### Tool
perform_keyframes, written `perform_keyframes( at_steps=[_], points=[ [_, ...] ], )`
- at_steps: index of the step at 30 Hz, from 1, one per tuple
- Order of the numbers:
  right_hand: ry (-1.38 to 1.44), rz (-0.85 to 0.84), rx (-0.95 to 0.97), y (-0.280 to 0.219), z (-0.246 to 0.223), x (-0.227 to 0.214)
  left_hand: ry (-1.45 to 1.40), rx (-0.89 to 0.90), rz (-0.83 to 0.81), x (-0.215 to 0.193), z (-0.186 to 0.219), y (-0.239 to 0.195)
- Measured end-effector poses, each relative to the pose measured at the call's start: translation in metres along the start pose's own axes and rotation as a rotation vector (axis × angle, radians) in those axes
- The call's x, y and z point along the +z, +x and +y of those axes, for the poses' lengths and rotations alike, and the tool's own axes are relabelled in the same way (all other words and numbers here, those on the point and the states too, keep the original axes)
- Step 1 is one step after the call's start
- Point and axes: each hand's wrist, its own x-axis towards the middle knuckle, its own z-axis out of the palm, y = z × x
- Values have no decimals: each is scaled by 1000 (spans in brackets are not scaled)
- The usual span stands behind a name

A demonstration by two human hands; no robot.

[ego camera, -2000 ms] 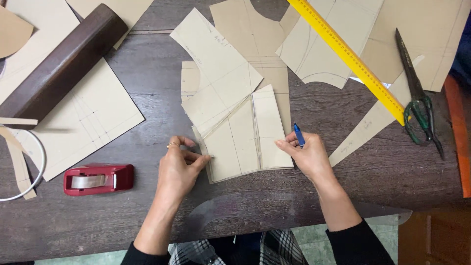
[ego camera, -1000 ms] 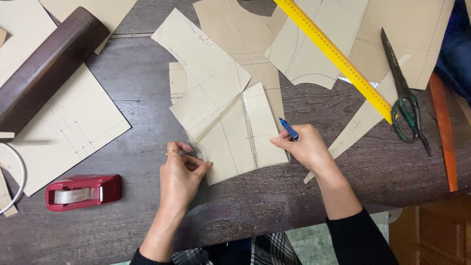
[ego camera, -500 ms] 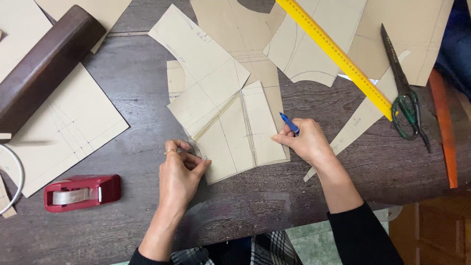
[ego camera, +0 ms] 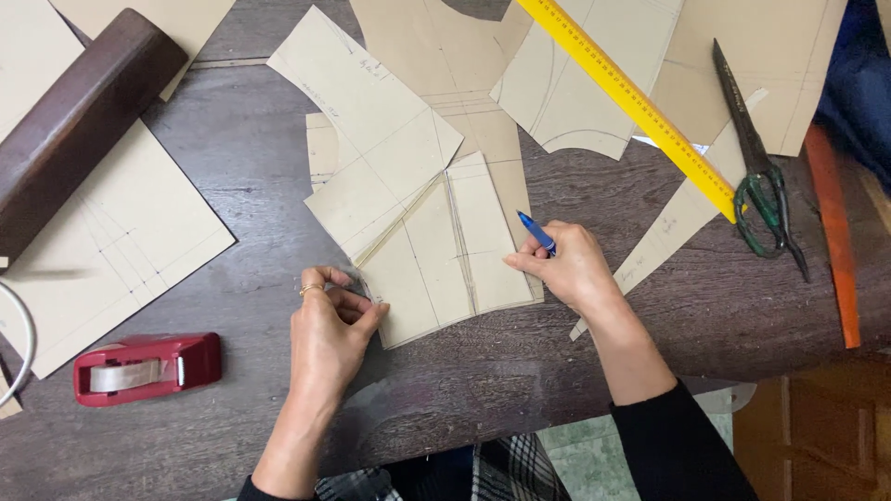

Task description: The person tapes a strip of paper onto a cardboard pattern piece, then uses a ruler and pen to draw straight lines and mark measurements on the pattern. The person handles multiple pattern pieces and tools on a cluttered work surface.

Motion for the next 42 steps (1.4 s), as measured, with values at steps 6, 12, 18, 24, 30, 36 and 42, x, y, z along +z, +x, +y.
perform_keyframes(
  at_steps=[6,12,18,24,30,36,42],
  points=[
    [3,-20,15,-1,-6,-3,18,-5,7,-1,2,-2],
    [-1,-27,18,1,-2,-2,25,4,0,-2,6,-3],
    [2,-31,25,0,-4,-3,22,8,8,0,4,-2],
    [-8,-29,30,0,-6,-4,34,23,-1,0,3,-1],
    [5,-19,17,1,-2,-2,44,32,1,0,1,0],
    [28,-23,-13,1,0,-2,78,31,-14,0,3,-1],
    [2,-21,-6,1,2,-2,85,13,-11,0,5,-1]
  ],
)
